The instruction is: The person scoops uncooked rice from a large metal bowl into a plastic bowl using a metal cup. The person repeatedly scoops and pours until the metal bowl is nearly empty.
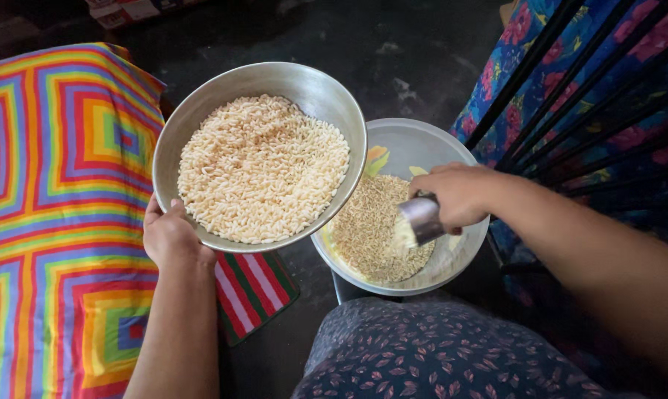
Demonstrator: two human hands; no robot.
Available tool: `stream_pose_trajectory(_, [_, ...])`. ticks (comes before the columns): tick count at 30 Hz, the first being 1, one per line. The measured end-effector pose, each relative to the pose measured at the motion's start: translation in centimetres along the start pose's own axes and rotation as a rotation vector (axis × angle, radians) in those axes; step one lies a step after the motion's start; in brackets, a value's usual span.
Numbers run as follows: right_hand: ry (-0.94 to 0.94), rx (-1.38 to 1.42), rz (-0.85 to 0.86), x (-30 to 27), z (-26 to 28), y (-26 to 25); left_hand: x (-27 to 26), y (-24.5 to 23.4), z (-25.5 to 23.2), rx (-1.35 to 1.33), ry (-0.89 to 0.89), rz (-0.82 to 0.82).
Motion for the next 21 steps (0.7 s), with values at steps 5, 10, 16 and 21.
stream_pose_trajectory(5, [-0.014,0.193,-0.096,1.0,1.4,0.3,-0.7,0.1,-0.5,0.02,0.037,0.004])
stream_pose_trajectory(10, [0.057,0.359,-0.24,2.6,0.3,0.3,-1.1,0.1,-0.7,0.013,0.073,0.011])
stream_pose_trajectory(16, [0.149,0.468,-0.387,2.7,-1.6,-0.2,-1.8,0.2,-1.1,0.025,0.103,0.023])
stream_pose_trajectory(21, [0.003,0.426,-0.197,1.3,-0.5,-0.6,-2.4,0.4,-1.6,0.034,0.097,-0.002])
Point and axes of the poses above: each hand's wrist, its own x-axis towards the middle knuckle, its own y-axis out of the palm, z = x × y, the point moved 5 cm from there along x, towards the middle knuckle, and after that the axes turned 13 degrees about -z, right-handed, at the moved point
